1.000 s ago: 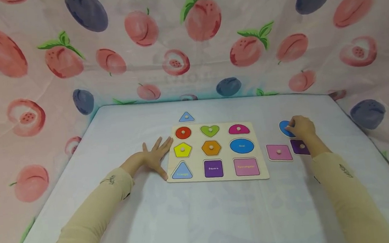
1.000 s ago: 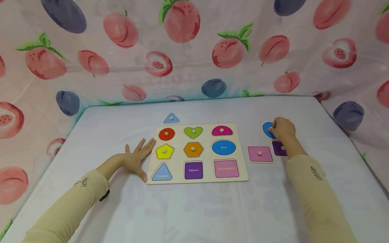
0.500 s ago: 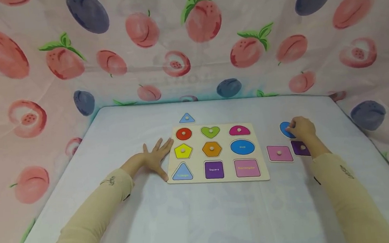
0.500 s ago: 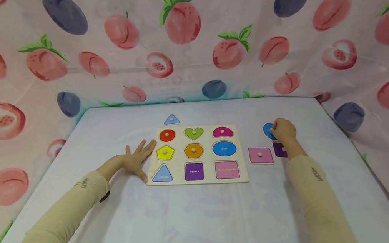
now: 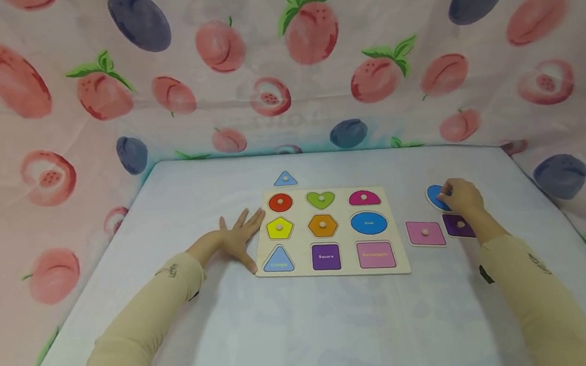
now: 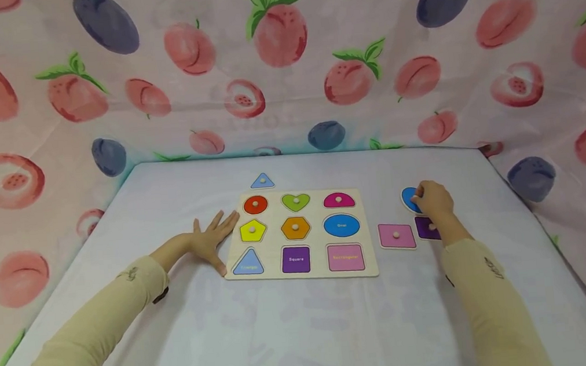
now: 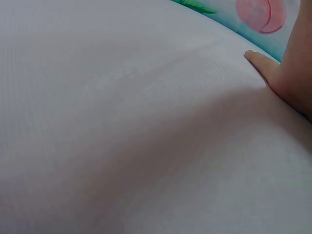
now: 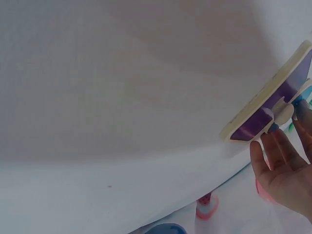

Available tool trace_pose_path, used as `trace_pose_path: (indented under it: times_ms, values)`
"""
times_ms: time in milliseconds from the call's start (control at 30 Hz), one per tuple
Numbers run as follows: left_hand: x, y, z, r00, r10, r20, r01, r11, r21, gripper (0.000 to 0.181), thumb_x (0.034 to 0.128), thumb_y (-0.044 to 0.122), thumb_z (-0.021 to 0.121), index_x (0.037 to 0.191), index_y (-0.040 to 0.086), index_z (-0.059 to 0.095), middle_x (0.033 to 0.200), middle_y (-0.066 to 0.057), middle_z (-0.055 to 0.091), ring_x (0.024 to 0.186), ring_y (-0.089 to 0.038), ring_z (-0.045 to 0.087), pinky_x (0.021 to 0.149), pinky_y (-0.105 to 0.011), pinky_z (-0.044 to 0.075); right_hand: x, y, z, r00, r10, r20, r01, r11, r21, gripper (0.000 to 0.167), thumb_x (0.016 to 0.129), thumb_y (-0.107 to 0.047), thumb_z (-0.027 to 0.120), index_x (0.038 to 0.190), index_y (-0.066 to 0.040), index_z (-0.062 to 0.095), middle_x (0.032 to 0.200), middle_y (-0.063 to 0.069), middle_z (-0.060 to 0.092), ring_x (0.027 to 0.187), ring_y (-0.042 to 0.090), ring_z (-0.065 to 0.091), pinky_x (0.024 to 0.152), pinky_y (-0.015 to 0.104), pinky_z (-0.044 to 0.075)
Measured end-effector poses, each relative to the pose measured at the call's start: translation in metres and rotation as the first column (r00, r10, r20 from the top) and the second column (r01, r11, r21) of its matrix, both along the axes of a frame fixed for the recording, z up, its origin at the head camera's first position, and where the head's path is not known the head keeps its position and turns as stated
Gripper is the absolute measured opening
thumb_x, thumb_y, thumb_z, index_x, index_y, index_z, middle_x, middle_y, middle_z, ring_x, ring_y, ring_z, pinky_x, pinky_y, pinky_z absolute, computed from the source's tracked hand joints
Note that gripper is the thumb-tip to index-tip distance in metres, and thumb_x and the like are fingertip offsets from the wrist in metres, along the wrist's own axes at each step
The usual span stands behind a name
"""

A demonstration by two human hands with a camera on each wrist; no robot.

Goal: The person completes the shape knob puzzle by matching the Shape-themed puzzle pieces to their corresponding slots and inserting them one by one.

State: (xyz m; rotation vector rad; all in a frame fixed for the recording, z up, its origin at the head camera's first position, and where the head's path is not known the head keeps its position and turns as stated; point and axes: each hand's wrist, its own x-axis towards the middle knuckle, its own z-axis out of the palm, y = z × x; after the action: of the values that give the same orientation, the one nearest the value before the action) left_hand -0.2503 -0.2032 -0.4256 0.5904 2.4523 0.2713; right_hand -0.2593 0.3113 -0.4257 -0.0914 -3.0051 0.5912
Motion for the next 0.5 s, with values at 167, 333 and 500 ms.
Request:
trace_pose_path:
  times_ms: [167,333,500]
  values:
    - [-0.0006,0.0003,-0.0008,1.000,-0.003,0.000,0.003,1.000,-0.006,0.137,0.0615,0.048,0.084,0.150,0.015,-0.015,0.157,-0.006,-0.023,0.141,-0.034,-0.028,0.098,-0.073,-0.022,0.0016,-0.0022,0.0071,0.999,0.042,-0.014,-0.042,0.999,0.000,0.019,0.092,-0.010,0.056,0.097,0.009,0.058,0.110,0.034,0.055,0.101,0.049,0.052,0.086,0.059,0.042]
    - [-0.0024,0.0001,-0.0029,1.000,-0.013,-0.001,0.013,1.000,-0.017,0.137,0.0622,0.050,0.083,0.150,0.016,-0.017,0.157,-0.004,-0.024,0.141,-0.033,-0.029,0.098,-0.072,-0.022,0.0029,-0.0056,0.0110,0.996,0.077,-0.037,-0.077,0.997,-0.003,0.019,0.091,-0.008,0.057,0.098,0.010,0.059,0.108,0.034,0.057,0.101,0.050,0.053,0.088,0.059,0.041]
    - [-0.0014,0.0007,-0.0033,1.000,-0.010,0.009,0.010,1.000,-0.016,0.137,0.0624,0.050,0.083,0.149,0.016,-0.018,0.156,-0.004,-0.026,0.141,-0.033,-0.030,0.098,-0.071,-0.023,0.0054,-0.0099,0.0090,0.993,0.100,-0.057,-0.103,0.994,-0.042,0.020,0.091,-0.007,0.057,0.100,0.011,0.059,0.110,0.035,0.057,0.100,0.049,0.054,0.088,0.059,0.042]
